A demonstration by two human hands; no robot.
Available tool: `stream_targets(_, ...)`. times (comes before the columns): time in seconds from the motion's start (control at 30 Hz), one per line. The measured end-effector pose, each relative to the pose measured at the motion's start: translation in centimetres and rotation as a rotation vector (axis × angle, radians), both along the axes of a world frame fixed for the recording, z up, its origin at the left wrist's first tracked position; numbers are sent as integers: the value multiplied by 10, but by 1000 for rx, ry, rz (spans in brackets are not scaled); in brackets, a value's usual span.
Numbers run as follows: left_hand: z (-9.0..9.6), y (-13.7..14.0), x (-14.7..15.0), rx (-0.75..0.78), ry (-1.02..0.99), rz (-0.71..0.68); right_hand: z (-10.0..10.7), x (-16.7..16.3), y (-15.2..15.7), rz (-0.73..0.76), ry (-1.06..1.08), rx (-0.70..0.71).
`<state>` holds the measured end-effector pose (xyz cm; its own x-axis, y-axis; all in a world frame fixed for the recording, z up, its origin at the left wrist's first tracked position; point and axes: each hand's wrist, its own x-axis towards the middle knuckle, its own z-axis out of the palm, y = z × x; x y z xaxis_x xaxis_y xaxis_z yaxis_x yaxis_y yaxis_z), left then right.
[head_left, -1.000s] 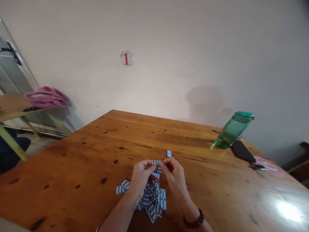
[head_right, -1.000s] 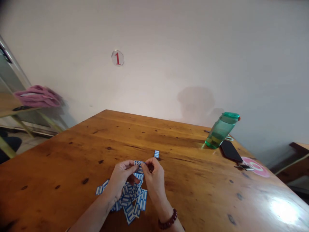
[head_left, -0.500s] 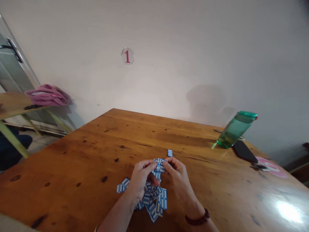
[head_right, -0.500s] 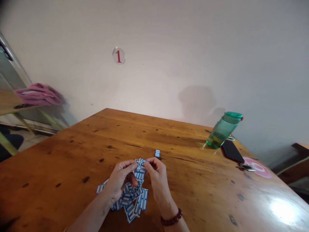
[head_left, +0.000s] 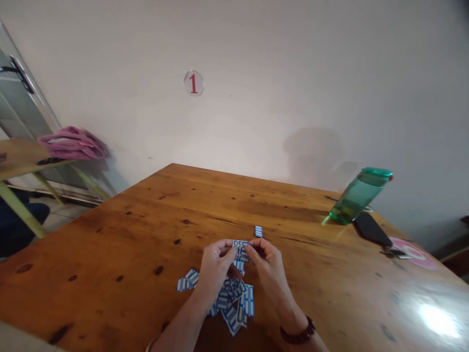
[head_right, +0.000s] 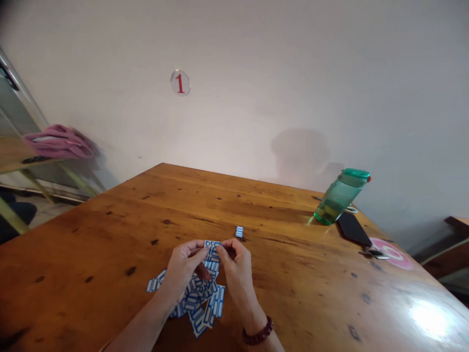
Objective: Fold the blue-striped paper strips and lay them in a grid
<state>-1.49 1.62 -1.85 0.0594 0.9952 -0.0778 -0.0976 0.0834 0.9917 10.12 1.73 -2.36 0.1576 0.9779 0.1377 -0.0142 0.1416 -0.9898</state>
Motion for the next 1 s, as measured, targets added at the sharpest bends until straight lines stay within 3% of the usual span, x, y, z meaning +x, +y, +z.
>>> stream_targets(1.0, -3, -1, 2, -16, -19, -59, -7, 2, -1, -23, -149, 74)
